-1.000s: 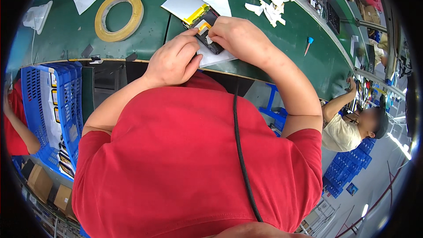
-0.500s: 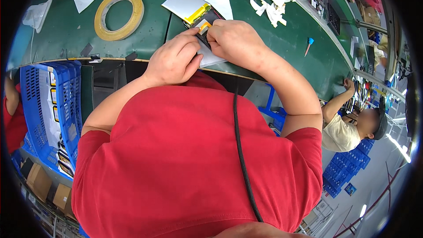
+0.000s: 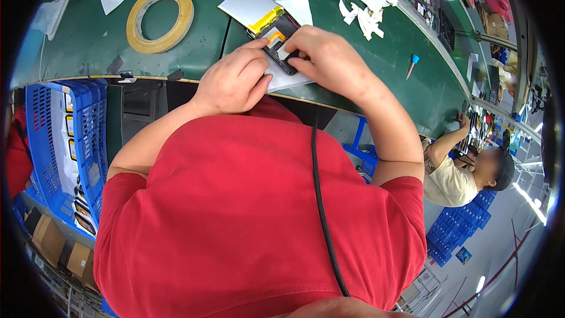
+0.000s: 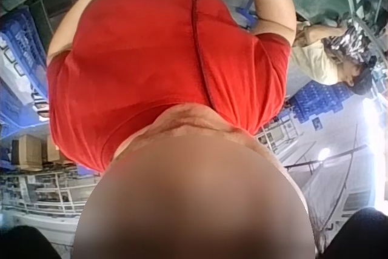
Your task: Assembling a small electronic device, attaching a battery and components to a casing using adhesive tape.
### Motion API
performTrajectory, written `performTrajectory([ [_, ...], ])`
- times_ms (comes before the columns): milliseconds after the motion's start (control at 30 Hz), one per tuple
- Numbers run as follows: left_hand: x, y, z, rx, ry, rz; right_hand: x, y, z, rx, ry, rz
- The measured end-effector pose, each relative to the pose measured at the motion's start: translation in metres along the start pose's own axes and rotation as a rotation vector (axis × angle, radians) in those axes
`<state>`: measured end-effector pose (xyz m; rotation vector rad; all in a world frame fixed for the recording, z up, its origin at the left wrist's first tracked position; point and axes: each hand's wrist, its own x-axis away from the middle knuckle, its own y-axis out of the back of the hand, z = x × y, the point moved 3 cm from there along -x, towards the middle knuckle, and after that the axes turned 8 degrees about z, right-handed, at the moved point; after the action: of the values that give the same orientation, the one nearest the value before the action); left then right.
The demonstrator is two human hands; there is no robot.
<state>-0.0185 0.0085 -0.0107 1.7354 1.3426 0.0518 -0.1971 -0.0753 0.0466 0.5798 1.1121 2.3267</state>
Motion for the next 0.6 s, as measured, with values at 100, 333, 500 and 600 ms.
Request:
performTrajectory([
  [100,0.0,-0.001,0.0,-0.002,-0.007,0.004,0.0,-0.009,0.002,0.131,0.071,-0.031],
  [333,0.0,-0.001,0.0,0.001,0.009,0.008,-0.006,-0.018,0.007,0.343,0.133,-0.028],
  [500,-0.001,0.0,0.0,0.006,0.004,-0.001,-0.006,-0.014,-0.001,0.243,0.106,-0.121],
  [600,0.0,0.001,-0.001,0.016,0.01,0.004,0.0,0.001,-0.011,-0.161,-0.061,-0.204],
])
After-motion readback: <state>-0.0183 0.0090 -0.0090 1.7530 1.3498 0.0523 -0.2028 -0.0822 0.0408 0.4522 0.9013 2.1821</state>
